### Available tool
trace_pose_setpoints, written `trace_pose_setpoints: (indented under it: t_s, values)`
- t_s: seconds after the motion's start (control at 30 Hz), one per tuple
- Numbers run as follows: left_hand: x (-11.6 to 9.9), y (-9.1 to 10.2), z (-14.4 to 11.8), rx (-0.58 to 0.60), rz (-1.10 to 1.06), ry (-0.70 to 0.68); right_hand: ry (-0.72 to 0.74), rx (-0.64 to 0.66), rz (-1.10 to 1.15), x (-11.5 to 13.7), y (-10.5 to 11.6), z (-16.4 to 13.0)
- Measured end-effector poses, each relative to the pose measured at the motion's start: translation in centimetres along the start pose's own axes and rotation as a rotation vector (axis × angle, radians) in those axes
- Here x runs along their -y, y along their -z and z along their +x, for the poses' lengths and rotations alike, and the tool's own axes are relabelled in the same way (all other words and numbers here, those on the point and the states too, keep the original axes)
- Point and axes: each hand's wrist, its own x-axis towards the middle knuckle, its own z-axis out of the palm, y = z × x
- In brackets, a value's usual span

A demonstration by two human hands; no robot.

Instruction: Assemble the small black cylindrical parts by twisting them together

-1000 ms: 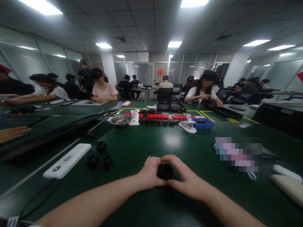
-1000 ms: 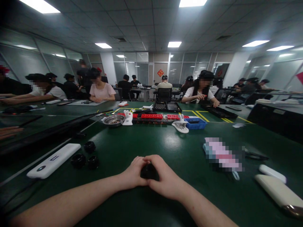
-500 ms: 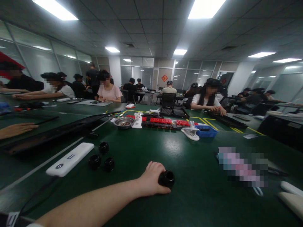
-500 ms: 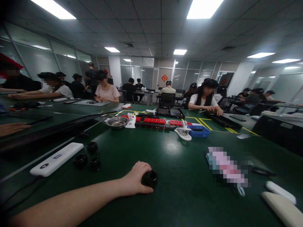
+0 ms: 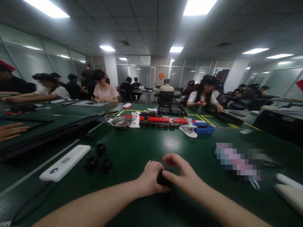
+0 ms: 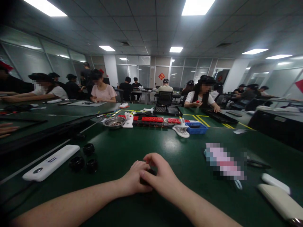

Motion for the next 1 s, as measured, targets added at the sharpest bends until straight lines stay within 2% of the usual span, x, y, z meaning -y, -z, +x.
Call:
trace_pose_setpoints:
  t_s: [0.07,0.17,0.3,0.37,0.5,0.63,0.7,0.8,0.9,1.0]
  values:
    - [0.2,-0.2,0.0,0.028,-0.003,-0.033,0.001,-0.010,-0.080,-1.2,-1.1,0.2]
    - [0.4,-0.2,0.0,0.045,-0.007,-0.035,0.152,0.027,-0.102,-2.8,-2.4,-0.5]
    - [0.3,-0.3,0.1,0.035,-0.018,-0.005,0.242,-0.058,-0.089,-3.8,-2.3,-1.3]
    - [0.3,-0.3,0.1,0.044,-0.014,-0.007,0.218,-0.085,-0.157,-4.1,-2.1,-1.2]
    - [-0.1,0.1,0.1,0.082,-0.020,0.007,0.125,-0.016,-0.126,-4.6,-2.1,-1.0]
    - [-0.5,0.4,0.2,0.097,-0.046,0.036,0.203,0.039,-0.071,-4.9,-2.1,-1.2]
    - [-0.4,0.4,0.2,0.100,-0.042,0.035,0.217,0.025,-0.100,-5.0,-2.0,-1.2]
    - [-0.2,0.2,0.2,0.096,-0.034,0.024,0.103,-0.045,-0.118,-5.1,-2.2,-1.1]
    - [-0.1,0.1,0.2,0.092,-0.036,0.019,0.013,-0.049,-0.087,-5.2,-2.3,-1.0]
    - [-0.4,0.2,0.2,0.091,-0.037,0.026,0.123,-0.001,-0.031,-4.9,-2.0,-1.0]
